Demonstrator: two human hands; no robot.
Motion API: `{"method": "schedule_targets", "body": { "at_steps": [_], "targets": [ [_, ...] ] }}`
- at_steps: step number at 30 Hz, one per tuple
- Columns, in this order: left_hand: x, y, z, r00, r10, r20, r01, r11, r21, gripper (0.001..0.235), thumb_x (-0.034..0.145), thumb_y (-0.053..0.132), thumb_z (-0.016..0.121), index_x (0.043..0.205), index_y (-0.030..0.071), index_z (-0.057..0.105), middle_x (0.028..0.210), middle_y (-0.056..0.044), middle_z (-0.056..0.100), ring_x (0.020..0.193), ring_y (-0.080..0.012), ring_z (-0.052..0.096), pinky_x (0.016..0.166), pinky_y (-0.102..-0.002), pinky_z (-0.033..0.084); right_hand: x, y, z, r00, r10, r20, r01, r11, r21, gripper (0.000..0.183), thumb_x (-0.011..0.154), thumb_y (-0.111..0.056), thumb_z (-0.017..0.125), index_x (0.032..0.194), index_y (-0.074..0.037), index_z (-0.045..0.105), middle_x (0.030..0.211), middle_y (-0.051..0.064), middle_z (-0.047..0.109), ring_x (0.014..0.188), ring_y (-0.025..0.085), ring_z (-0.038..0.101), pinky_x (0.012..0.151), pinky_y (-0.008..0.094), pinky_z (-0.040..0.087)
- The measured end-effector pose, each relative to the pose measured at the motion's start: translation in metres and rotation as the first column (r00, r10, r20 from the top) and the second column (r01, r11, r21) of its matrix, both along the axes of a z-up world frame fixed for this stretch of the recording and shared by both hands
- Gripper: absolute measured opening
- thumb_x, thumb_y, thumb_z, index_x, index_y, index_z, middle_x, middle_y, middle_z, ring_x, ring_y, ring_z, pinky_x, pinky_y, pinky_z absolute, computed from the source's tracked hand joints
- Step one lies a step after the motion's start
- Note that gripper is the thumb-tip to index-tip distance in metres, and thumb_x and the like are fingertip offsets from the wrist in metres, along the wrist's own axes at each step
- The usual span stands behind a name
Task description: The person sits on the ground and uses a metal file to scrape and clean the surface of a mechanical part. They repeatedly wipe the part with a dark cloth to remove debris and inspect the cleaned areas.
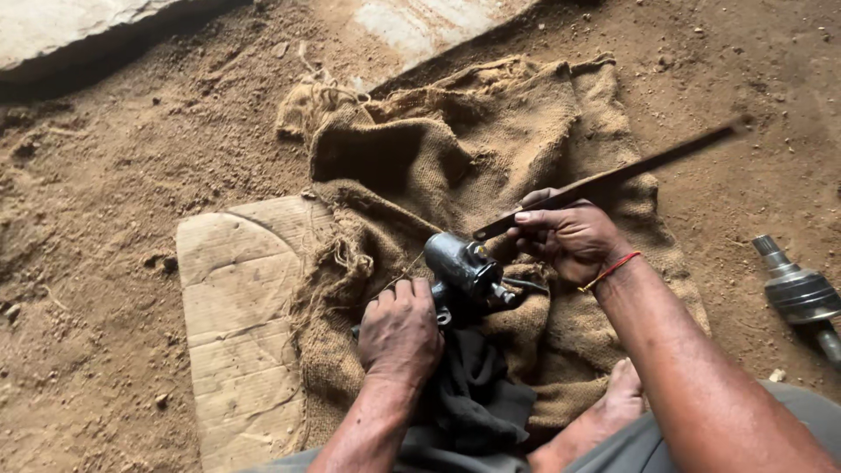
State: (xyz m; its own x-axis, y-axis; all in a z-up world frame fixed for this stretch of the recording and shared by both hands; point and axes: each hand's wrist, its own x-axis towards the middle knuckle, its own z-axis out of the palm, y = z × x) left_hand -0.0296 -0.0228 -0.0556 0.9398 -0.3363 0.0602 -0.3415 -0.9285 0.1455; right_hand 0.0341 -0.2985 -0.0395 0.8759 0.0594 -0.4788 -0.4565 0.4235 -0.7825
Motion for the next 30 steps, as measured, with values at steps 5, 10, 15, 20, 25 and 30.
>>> {"method": "schedule_targets", "body": {
  "at_steps": [5,10,15,20,25,30],
  "targets": [
    [0.001,0.002,0.0,0.999,-0.003,0.054,0.003,1.0,-0.006,0.016,0.086,0.01,0.056,0.098,0.005,0.065,0.086,-0.012,0.07,0.075,-0.0239,0.07,0.065,-0.037,0.056,0.003,-0.003,-0.007,0.995,-0.102,-0.012,0.101,0.994,-0.046,0.01,0.093,-0.007,0.071,0.1,-0.011,0.065,0.085,0.005,0.072,0.078,0.018,0.072,0.069,0.035,0.058],
    [0.001,0.0,-0.001,0.998,0.006,0.057,-0.006,1.0,-0.001,0.013,0.087,0.009,0.057,0.096,0.006,0.065,0.086,-0.011,0.069,0.076,-0.0234,0.07,0.065,-0.037,0.056,0.002,0.001,-0.008,0.997,-0.069,0.015,0.07,0.995,-0.072,0.008,0.092,-0.009,0.074,0.096,-0.009,0.067,0.085,0.005,0.073,0.078,0.017,0.072,0.069,0.034,0.057],
    [0.001,0.001,0.0,0.996,0.006,0.088,-0.005,1.0,-0.012,0.013,0.083,0.011,0.058,0.094,0.007,0.065,0.083,-0.009,0.069,0.075,-0.0241,0.069,0.065,-0.038,0.055,0.002,0.018,-0.006,0.997,0.019,0.069,-0.012,0.996,-0.091,0.012,0.09,-0.011,0.074,0.093,0.001,0.072,0.083,0.01,0.074,0.073,0.02,0.071,0.068,0.037,0.061],
    [0.0,-0.001,0.0,0.998,0.012,0.066,-0.012,1.0,0.0,0.012,0.086,0.011,0.057,0.094,0.008,0.065,0.084,-0.009,0.068,0.076,-0.0239,0.069,0.066,-0.038,0.055,-0.005,0.042,-0.001,0.988,0.034,0.153,0.004,0.971,-0.238,0.009,0.09,-0.005,0.077,0.091,-0.001,0.069,0.081,0.011,0.073,0.068,0.021,0.069,0.063,0.035,0.058],
    [0.003,0.001,0.002,0.996,0.016,0.088,-0.014,0.999,-0.029,0.01,0.085,0.015,0.058,0.092,0.011,0.064,0.086,-0.008,0.068,0.08,-0.0262,0.069,0.07,-0.04,0.054,-0.003,0.022,0.004,0.961,-0.052,0.271,0.073,0.995,-0.067,0.006,0.094,-0.006,0.072,0.094,-0.003,0.067,0.081,0.007,0.072,0.071,0.018,0.071,0.065,0.034,0.061],
    [0.003,0.001,0.001,0.998,0.023,0.065,-0.021,0.999,-0.043,0.011,0.085,0.014,0.058,0.093,0.011,0.064,0.086,-0.008,0.069,0.081,-0.0255,0.069,0.07,-0.04,0.054,0.0,0.02,-0.009,0.989,0.004,0.146,0.014,0.993,-0.118,0.012,0.095,-0.007,0.072,0.087,-0.001,0.066,0.075,0.01,0.071,0.064,0.023,0.07,0.06,0.039,0.061]
  ]
}}
